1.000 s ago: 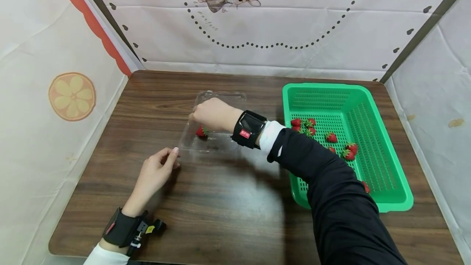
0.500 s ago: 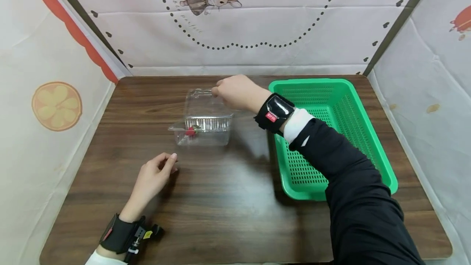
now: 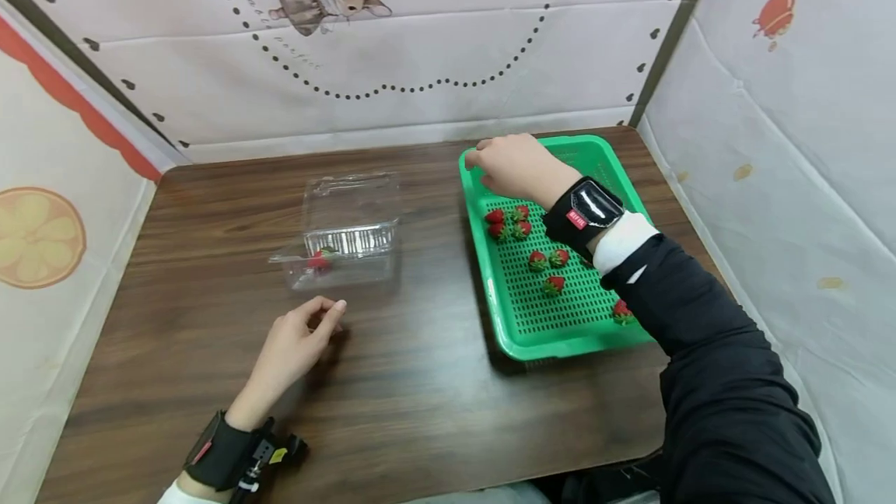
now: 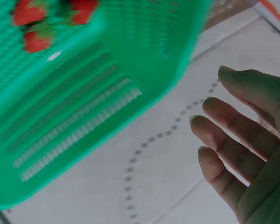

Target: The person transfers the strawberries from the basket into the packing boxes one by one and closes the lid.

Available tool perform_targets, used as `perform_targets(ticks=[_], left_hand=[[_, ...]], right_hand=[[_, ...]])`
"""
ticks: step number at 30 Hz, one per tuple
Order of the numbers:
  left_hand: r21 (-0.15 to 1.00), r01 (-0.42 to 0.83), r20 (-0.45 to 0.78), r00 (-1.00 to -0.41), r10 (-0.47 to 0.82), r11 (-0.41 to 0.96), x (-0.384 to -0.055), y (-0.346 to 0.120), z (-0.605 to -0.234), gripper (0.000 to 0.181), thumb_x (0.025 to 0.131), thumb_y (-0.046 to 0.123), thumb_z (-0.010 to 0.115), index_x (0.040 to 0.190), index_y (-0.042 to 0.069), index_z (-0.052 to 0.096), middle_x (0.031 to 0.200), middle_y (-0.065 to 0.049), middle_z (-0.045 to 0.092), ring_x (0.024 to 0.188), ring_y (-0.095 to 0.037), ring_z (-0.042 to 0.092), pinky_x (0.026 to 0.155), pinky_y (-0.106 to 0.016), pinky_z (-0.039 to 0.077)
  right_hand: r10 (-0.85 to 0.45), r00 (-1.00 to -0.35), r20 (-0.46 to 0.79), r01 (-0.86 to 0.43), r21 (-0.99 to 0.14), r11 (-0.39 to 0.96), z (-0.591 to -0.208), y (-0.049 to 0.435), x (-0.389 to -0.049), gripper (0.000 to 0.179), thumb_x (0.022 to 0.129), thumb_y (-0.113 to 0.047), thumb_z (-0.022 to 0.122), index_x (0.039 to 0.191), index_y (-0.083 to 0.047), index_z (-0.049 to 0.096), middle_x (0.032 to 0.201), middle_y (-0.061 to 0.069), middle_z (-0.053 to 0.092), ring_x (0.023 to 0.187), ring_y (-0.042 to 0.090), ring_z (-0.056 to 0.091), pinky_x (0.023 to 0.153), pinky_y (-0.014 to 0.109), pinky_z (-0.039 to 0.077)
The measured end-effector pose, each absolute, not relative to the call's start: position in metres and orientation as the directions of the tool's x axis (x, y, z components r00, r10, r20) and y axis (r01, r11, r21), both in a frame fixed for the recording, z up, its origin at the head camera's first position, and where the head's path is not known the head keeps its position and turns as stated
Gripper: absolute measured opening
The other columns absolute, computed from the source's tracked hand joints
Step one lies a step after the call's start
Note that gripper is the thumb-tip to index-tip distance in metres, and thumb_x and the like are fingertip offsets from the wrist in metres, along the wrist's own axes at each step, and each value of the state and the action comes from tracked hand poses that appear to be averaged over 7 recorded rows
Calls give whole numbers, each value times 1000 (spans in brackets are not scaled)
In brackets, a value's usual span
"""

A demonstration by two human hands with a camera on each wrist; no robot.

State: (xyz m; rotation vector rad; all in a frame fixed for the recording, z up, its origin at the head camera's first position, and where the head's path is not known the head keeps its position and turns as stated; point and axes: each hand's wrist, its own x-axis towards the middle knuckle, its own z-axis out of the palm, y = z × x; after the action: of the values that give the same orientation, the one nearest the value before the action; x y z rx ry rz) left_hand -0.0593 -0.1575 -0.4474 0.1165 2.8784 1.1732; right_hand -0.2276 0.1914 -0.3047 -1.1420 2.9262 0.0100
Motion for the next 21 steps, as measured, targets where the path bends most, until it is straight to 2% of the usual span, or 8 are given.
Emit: perform_targets(ticks=[2, 9, 14, 19, 21], left_hand=[[700, 74, -3, -994, 107, 710, -60, -147, -447, 39, 103, 47, 54, 101, 12, 71, 69, 2, 58, 54, -16, 45, 57, -31, 38], [746, 111, -41, -976, 212, 656, -69, -105, -448, 34, 103, 42, 56, 106, 12, 72, 73, -1, 66, 53, -14, 52, 56, -29, 43], [777, 167, -29, -953, 300, 607, -78, -72, -444, 35, 103, 42, 57, 108, 11, 72, 79, -3, 70, 55, -11, 56, 61, -31, 48], [787, 224, 1, -932, 361, 576, -90, -38, -435, 33, 103, 40, 58, 109, 10, 73, 86, -3, 73, 64, -7, 61, 71, -34, 52], [790, 245, -1, -916, 402, 562, -94, -23, -432, 34, 103, 40, 57, 110, 10, 72, 86, -3, 73, 66, -9, 63, 70, -35, 53]], right_hand=[[-666, -746, -8, -666, -14, 746, -309, 201, -227, 27, 94, -9, 67, 121, -8, 69, 113, 14, 69, 84, 29, 67, 67, 44, 53], [-616, -784, -73, -614, -44, 788, -327, 227, -223, 27, 93, -10, 71, 120, -4, 70, 119, 17, 68, 103, 35, 67, 85, 49, 53], [-550, -822, -148, -553, -27, 833, -344, 245, -224, 26, 93, -10, 71, 119, -4, 70, 120, 18, 67, 107, 36, 65, 87, 49, 53], [-466, -853, -236, -472, -35, 881, -362, 268, -223, 30, 92, -7, 71, 121, -2, 70, 121, 20, 67, 110, 37, 64, 88, 51, 52], [-426, -862, -275, -434, -37, 900, -368, 279, -221, 32, 91, -8, 72, 122, -2, 69, 121, 19, 68, 109, 37, 64, 88, 51, 52]])
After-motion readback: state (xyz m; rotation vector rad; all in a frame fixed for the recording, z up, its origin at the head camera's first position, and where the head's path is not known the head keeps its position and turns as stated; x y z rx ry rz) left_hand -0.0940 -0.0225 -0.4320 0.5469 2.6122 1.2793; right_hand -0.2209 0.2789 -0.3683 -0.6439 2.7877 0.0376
